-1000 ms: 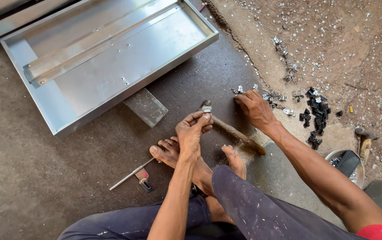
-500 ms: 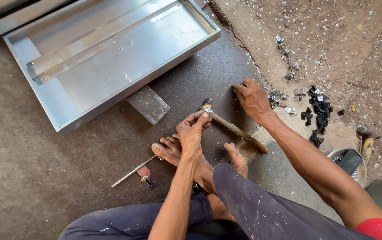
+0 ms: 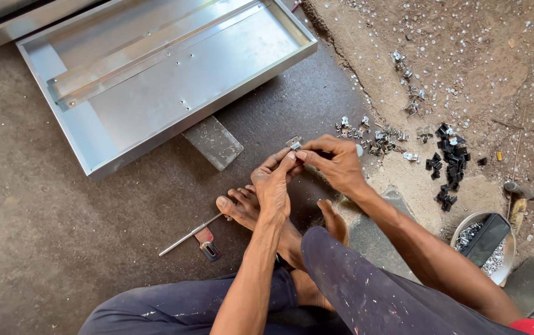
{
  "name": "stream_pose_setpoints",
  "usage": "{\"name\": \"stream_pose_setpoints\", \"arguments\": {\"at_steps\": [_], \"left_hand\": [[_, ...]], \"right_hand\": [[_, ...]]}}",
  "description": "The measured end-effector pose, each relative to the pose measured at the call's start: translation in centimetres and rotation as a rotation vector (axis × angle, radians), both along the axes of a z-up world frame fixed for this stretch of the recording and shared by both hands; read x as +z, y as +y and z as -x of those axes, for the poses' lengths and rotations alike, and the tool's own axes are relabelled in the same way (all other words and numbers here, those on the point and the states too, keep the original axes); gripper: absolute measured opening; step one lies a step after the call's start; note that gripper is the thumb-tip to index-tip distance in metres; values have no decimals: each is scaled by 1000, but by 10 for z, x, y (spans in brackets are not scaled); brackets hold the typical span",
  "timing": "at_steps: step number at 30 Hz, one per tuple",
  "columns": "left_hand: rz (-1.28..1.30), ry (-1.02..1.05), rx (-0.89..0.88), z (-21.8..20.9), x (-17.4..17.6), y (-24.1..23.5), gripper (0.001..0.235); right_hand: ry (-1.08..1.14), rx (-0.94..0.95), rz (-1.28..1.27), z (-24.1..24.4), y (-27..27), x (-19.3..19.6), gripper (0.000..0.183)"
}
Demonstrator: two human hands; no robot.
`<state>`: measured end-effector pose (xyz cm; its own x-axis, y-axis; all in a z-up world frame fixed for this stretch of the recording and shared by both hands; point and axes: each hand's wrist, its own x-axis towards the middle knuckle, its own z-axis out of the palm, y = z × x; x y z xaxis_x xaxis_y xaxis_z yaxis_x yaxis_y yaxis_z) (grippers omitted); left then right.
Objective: The person aligns metal latch components on a metal sheet, hammers them into place, and then assembles the sheet into a box-like structure, securing it with a hammer.
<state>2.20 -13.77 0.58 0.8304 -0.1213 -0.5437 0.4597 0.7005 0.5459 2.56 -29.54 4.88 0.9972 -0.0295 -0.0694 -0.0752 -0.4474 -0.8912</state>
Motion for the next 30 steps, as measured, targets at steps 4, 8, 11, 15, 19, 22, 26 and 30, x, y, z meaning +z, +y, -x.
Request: {"name": "stream_pose_setpoints", "arguments": {"at_steps": [4, 8, 11, 15, 19, 22, 26, 30], "left_hand": [[90, 6, -39, 2, 5, 13, 23], [9, 11, -80, 2, 13, 23, 21], [-267, -48, -107, 1, 22, 28, 18], [-574, -160, -151, -1, 38, 30, 18], [-675, -334, -130, 0, 50, 32, 15], [-707, -326, -171, 1, 54, 38, 17], [-774, -371, -197, 3, 53, 44, 16], [-826, -376, -202, 0, 52, 49, 16]], "right_hand": [[147, -46, -140, -2, 7, 4, 15], [390, -113, -223, -5, 3, 1, 19], [302, -42, -471, -2, -3, 4, 23], [243, -4, -194, -3, 3, 5, 19], [172, 48, -90, 0, 12, 10, 20], [200, 72, -110, -3, 10, 10, 21], [289, 80, -364, -4, 6, 3, 22], [345, -2, -337, -5, 18, 0, 22]]}}
